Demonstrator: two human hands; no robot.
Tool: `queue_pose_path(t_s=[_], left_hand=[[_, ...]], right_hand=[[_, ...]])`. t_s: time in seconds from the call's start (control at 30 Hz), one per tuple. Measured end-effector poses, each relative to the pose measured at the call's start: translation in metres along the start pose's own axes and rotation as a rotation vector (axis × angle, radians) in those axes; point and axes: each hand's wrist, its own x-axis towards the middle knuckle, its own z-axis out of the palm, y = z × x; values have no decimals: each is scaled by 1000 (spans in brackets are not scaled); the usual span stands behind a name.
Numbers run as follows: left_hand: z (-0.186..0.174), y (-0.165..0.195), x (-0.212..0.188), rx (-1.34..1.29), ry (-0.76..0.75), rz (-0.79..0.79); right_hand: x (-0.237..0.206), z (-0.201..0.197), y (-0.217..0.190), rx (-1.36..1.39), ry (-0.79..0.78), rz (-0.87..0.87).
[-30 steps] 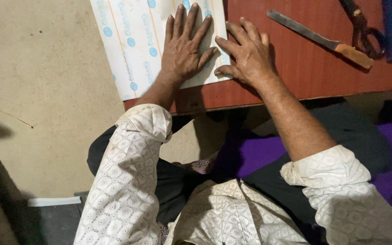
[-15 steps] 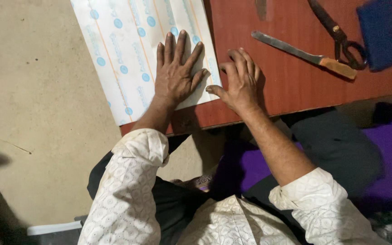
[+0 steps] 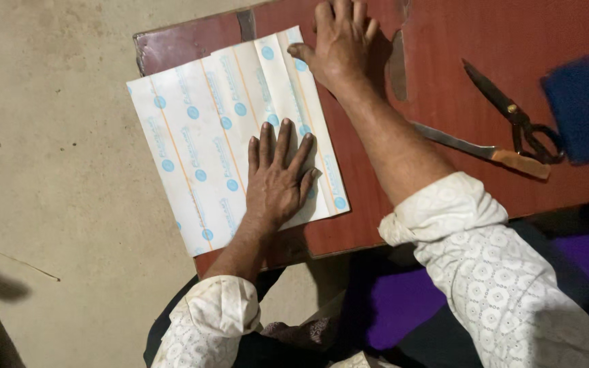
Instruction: The person sits on the floor at a low table and accordion-folds a long printed paper sheet, pressing each crease flat by hand and running a knife along folds to sharpen them. They lift and reposition the sheet repeatedly, align edges, and smooth the pleated paper flat on the table.
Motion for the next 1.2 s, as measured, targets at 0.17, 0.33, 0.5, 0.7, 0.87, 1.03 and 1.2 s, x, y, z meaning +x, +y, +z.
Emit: queue_pose_path(t_s=[0.17, 0.33, 0.5, 0.7, 0.87, 1.03, 1.2], left_hand=[[-4, 2, 0, 14, 19, -3], [-2, 4, -5, 11, 56, 22], [-4, 7, -8, 141, 23, 46], [-28, 29, 13, 337, -171, 86], [-43, 45, 19, 412, -237, 89], [-47, 37, 12, 257, -210, 49], [-40, 32, 13, 220, -125, 75]], right_hand=[[45, 7, -6, -3, -69, 120], [23, -36, 19, 625, -251, 384], [-109, -148, 69, -20, -462, -22], [-197, -216, 91, -125, -458, 36], [-197, -202, 105, 44, -378, -7], [-197, -171, 90, 149, -292, -66], [-188, -151, 54, 324, -279, 8]])
